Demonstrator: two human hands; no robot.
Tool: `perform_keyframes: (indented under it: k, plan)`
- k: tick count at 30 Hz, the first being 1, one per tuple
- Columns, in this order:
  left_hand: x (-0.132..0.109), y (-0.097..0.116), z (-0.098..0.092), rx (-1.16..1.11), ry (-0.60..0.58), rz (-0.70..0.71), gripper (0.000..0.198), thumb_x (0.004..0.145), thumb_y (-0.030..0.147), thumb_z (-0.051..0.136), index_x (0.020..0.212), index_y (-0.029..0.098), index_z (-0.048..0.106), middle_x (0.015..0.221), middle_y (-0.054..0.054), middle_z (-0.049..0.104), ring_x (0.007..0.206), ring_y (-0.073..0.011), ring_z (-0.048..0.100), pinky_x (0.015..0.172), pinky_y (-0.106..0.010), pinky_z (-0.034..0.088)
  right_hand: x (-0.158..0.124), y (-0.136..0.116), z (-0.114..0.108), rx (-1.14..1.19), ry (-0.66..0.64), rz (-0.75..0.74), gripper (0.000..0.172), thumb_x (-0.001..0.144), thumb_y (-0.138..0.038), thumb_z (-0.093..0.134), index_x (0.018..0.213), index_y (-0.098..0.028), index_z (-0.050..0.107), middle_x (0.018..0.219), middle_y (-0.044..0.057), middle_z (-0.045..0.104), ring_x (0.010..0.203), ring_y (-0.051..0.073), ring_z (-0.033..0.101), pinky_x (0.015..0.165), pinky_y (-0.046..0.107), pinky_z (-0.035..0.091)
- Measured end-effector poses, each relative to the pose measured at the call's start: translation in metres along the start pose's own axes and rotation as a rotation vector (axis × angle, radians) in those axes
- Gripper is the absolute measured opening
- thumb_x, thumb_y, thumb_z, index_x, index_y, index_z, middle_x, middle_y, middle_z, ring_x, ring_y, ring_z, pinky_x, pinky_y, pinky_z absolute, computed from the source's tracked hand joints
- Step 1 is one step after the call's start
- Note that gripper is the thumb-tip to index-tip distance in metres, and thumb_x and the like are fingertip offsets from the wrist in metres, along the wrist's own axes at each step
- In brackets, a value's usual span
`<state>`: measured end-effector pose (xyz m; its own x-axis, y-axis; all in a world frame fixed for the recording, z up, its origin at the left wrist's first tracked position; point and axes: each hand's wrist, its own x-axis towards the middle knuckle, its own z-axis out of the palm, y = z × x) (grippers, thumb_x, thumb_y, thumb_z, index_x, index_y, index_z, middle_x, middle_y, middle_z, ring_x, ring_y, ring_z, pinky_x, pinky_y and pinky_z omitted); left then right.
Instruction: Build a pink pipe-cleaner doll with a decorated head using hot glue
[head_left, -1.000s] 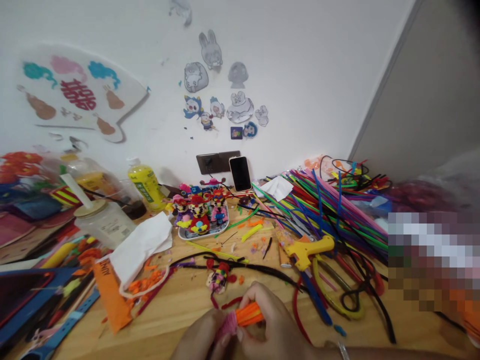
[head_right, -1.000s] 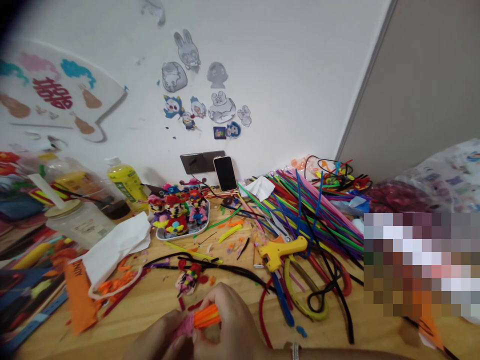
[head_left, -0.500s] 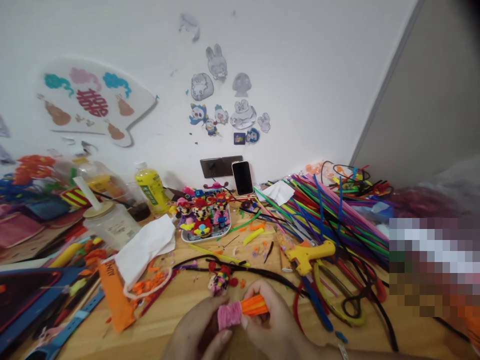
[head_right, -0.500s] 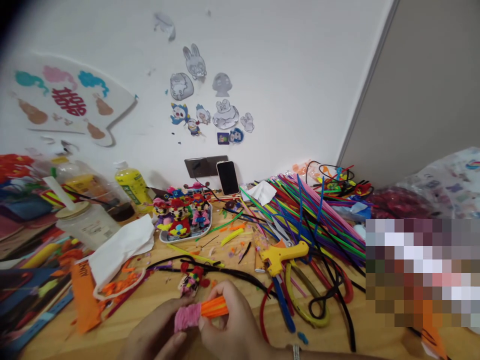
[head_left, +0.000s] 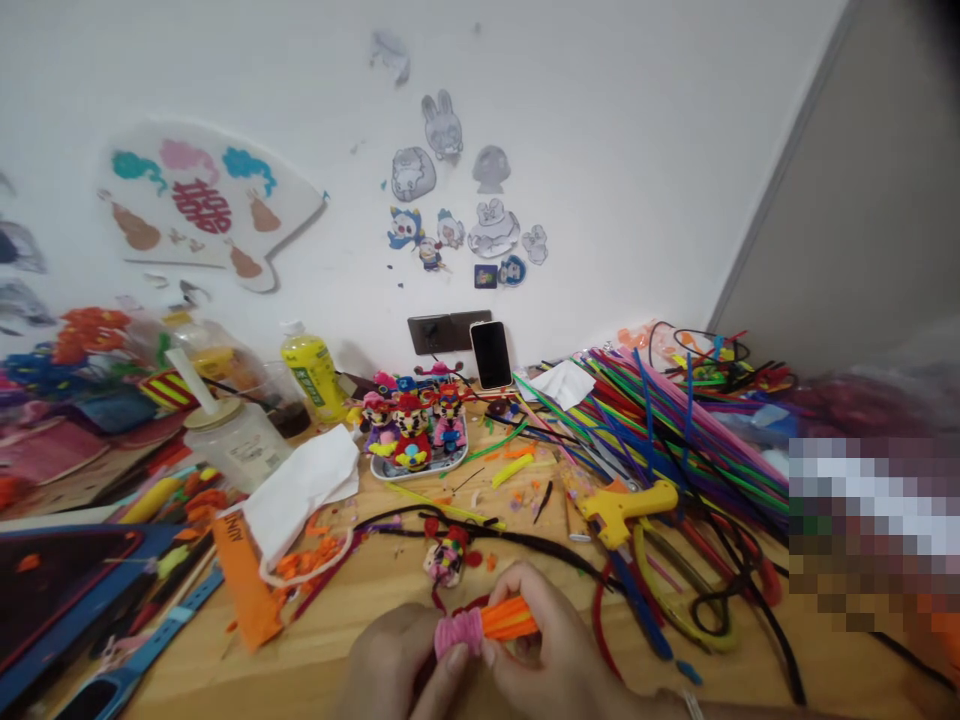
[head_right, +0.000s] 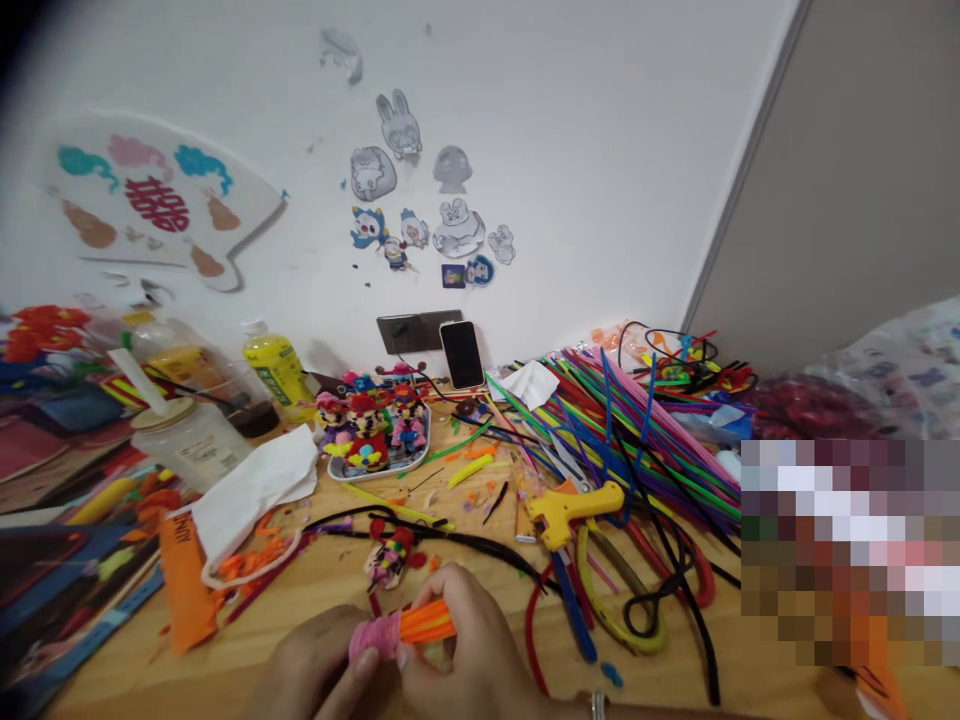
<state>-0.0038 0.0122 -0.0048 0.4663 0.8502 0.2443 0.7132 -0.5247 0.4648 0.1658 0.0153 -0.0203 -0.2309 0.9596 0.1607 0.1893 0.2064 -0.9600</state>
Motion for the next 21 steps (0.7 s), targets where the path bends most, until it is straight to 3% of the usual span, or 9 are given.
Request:
perform_keyframes:
  k: [6,12,21]
  plan:
    - [0.0038,0.0076,0.0007,-0.046,0.033,-0.009,0.046,0.089,0.036,0.026,0.064,0.019,0.061,0.053,-0.001,0.061,0.049,-0.0138,0.056,0.050,-0.021,0.043,-0.0007,-0.0033,-0.0019,-0.121,0.001,-0.065,0.019,0.065,-0.008,0.047,0.080,-0.019,0.045,0.072,-0.002,0.049,0.065,0.012,0.048,0.057,0.021,0.039]
    - [0.0023,0.0011,0.0054,0.007,0.034,0.015,0.047,0.089,0.033,0.023,0.067,0.019,0.062,0.056,-0.004,0.064,0.051,-0.0150,0.057,0.051,-0.022,0.044,-0.0004,0.0011,-0.0003,-0.221,0.052,-0.161,0.022,0.063,-0.005,0.047,0.079,-0.019,0.046,0.074,-0.001,0.051,0.068,0.013,0.050,0.060,0.022,0.040]
    - [0.0027,0.0013,0.0054,0.111,-0.013,0.002,0.050,0.089,0.028,0.016,0.065,0.019,0.058,0.059,-0.006,0.065,0.053,-0.0159,0.059,0.051,-0.022,0.044,-0.0011,-0.0006,0.0000,-0.246,0.023,-0.160,0.018,0.066,-0.007,0.048,0.079,-0.019,0.046,0.074,0.000,0.052,0.070,0.014,0.051,0.061,0.023,0.040]
